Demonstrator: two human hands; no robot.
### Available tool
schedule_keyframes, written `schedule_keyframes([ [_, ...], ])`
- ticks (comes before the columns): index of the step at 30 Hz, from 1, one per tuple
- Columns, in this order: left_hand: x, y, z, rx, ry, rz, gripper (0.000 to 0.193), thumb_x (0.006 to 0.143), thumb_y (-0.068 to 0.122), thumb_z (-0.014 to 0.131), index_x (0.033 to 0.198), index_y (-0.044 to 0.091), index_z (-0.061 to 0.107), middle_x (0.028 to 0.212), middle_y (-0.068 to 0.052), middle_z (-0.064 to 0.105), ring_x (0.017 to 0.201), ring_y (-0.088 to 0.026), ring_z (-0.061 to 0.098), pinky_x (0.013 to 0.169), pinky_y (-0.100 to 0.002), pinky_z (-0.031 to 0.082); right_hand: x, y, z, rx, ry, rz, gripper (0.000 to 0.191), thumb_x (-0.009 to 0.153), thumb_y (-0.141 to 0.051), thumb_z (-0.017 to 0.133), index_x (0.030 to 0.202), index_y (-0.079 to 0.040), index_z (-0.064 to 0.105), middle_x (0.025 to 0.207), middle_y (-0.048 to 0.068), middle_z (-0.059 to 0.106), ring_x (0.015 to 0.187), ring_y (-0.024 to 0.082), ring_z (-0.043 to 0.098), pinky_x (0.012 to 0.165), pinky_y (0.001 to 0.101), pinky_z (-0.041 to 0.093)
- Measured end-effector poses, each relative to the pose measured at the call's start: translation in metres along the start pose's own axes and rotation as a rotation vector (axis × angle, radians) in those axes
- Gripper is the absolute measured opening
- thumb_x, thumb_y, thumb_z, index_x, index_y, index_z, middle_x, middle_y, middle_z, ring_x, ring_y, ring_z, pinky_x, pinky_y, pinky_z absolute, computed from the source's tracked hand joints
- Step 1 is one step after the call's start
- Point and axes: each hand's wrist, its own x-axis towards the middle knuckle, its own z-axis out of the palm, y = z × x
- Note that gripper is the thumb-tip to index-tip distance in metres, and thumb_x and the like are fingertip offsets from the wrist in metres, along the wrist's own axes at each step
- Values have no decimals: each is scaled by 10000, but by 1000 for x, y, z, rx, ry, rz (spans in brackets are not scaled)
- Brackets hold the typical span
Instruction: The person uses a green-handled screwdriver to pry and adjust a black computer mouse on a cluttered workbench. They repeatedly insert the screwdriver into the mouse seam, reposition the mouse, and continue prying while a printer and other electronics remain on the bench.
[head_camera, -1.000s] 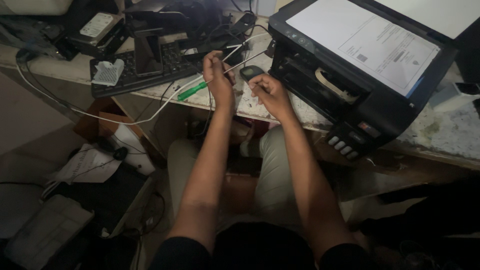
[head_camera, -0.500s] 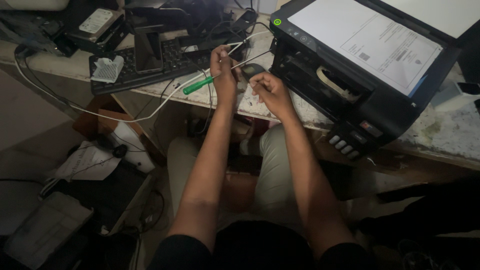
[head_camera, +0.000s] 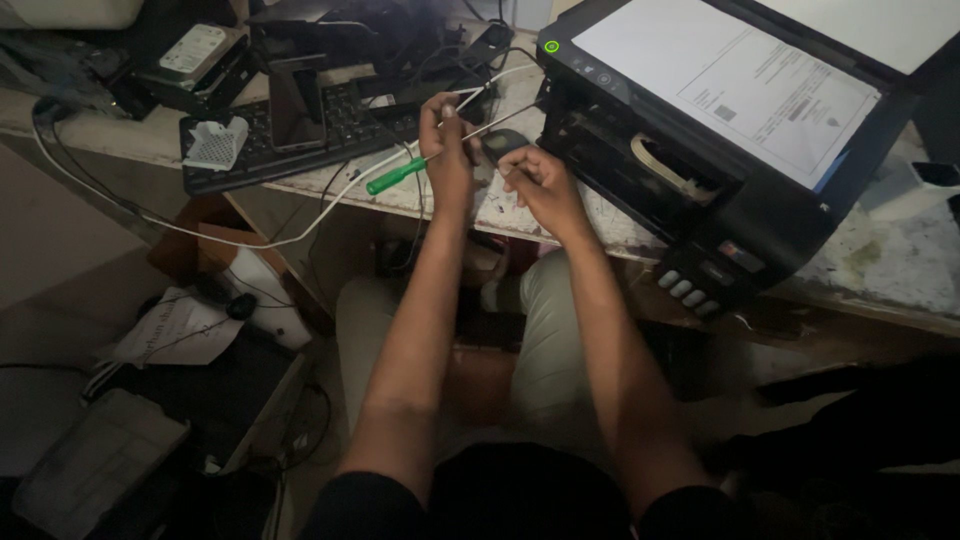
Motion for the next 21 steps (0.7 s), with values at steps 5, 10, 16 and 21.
schedule_keyframes([
  [5, 1, 1, 0, -73, -31, -7, 257, 1116, 292, 480, 1276, 101, 542, 725, 12, 563, 580, -45, 458, 525, -234, 370, -1, 0, -1, -6, -4, -32, 132, 994, -76, 627, 1106, -17, 665, 855, 26, 677, 724, 57, 610, 606, 220, 491],
  [10, 0, -1, 1, -27, -17, -14, 206, 1103, 209, 485, 1258, 94, 556, 741, 9, 569, 584, -45, 459, 518, -234, 372, -2, -2, 0, -8, 3, -19, 130, 992, -66, 635, 1106, -11, 666, 843, 32, 671, 693, 61, 586, 596, 221, 474],
  [16, 0, -4, 0, 34, -5, -21, 172, 1101, 186, 479, 1219, 95, 564, 712, 6, 582, 558, -48, 462, 500, -230, 358, -4, -3, -1, -13, -6, -39, 136, 1002, -64, 618, 1117, -6, 661, 854, 34, 676, 710, 59, 599, 606, 219, 478],
  [21, 2, -8, -1, -78, -13, 21, 122, 1104, 159, 495, 1201, 95, 534, 716, 8, 566, 567, -51, 438, 507, -242, 340, -3, -2, -3, -50, 3, -32, 128, 1002, -66, 610, 1108, -10, 657, 865, 30, 681, 721, 56, 612, 605, 218, 487],
])
